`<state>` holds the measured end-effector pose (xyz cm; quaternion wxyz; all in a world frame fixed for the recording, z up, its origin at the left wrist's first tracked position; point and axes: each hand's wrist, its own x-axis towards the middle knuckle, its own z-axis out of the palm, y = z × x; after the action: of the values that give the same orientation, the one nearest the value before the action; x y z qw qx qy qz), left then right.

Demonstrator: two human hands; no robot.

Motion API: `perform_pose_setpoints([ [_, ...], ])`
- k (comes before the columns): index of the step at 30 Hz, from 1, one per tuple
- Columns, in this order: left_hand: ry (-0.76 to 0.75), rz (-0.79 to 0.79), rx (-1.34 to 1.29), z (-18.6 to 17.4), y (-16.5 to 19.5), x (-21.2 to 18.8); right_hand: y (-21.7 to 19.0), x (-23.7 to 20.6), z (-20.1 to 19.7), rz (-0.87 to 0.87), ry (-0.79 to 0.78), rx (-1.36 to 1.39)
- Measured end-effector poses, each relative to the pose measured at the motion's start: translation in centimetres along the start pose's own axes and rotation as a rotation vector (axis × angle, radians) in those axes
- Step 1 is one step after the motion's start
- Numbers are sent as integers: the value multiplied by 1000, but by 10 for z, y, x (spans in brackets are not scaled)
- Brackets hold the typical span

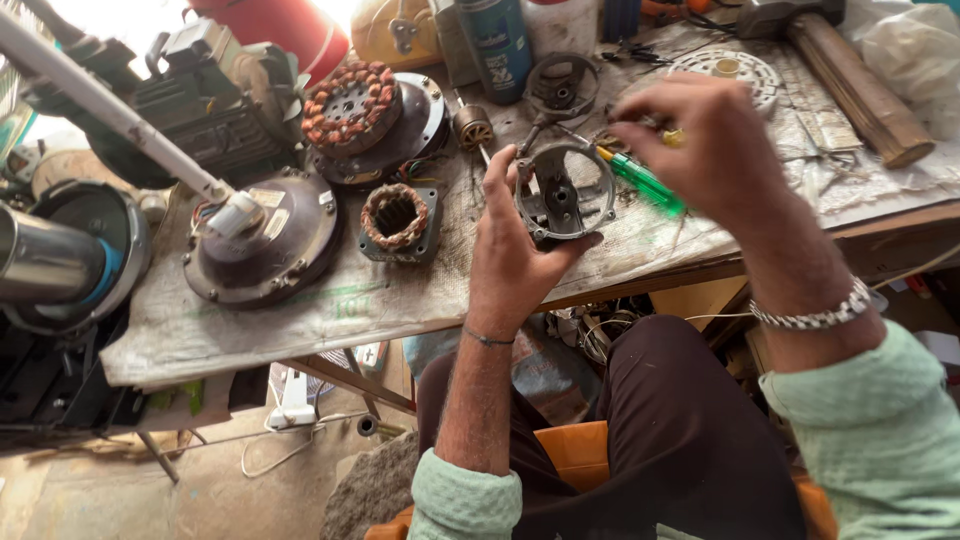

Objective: The person disassembles a small motor housing, removes a bearing, applies lubricant from a bottle, and reassembles the bearing into the housing using a screwdriver. The work is performed on a cluttered workbench with various motor parts and tools visible.

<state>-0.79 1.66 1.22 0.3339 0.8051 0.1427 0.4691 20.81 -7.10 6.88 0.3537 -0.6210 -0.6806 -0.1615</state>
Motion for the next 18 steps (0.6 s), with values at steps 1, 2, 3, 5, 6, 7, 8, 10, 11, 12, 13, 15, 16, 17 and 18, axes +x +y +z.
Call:
perform_pose_setpoints([
  [1, 31, 23, 74, 1, -1, 0, 5, -6, 0, 32, 41, -84],
  [2, 57, 48, 144, 2, -2, 0, 8, -11, 3, 114, -23, -77],
  [3, 54, 38, 188, 3, -3, 1, 10, -17, 7, 201, -88, -71],
  [5, 41, 23, 275, 4, -4, 3, 9, -29, 17, 290, -173, -165],
  [6, 29, 8, 254, 4, -4, 3, 6, -33, 25, 286, -195, -263],
  [7, 19, -5, 235, 4, -5, 3, 3, -36, 31, 279, -215, -359],
  [8, 11, -19, 216, 3, -6, 3, 0, -40, 35, 260, -144, -379],
  [10, -15, -6, 200, 1, -8, 2, -3, -44, 39, 218, -2, -417],
  [11, -29, -1, 191, 1, -10, 1, -4, -45, 39, 190, 44, -340],
  [12, -19, -10, 183, 2, -12, 1, -4, -47, 38, 163, 91, -265],
  [13, -10, -16, 175, 3, -14, 1, -4, -48, 37, 136, 140, -192],
  [15, 16, -3, 192, 5, -18, 5, -4, -52, 36, 143, 273, -101],
  [16, 34, 10, 217, 7, -20, 9, -3, -54, 35, 146, 333, -53],
  [17, 54, 21, 244, 8, -21, 12, -3, -57, 35, 187, 370, -3],
  [18, 44, -48, 260, 10, -22, 16, -2, -59, 35, 225, 412, 48],
])
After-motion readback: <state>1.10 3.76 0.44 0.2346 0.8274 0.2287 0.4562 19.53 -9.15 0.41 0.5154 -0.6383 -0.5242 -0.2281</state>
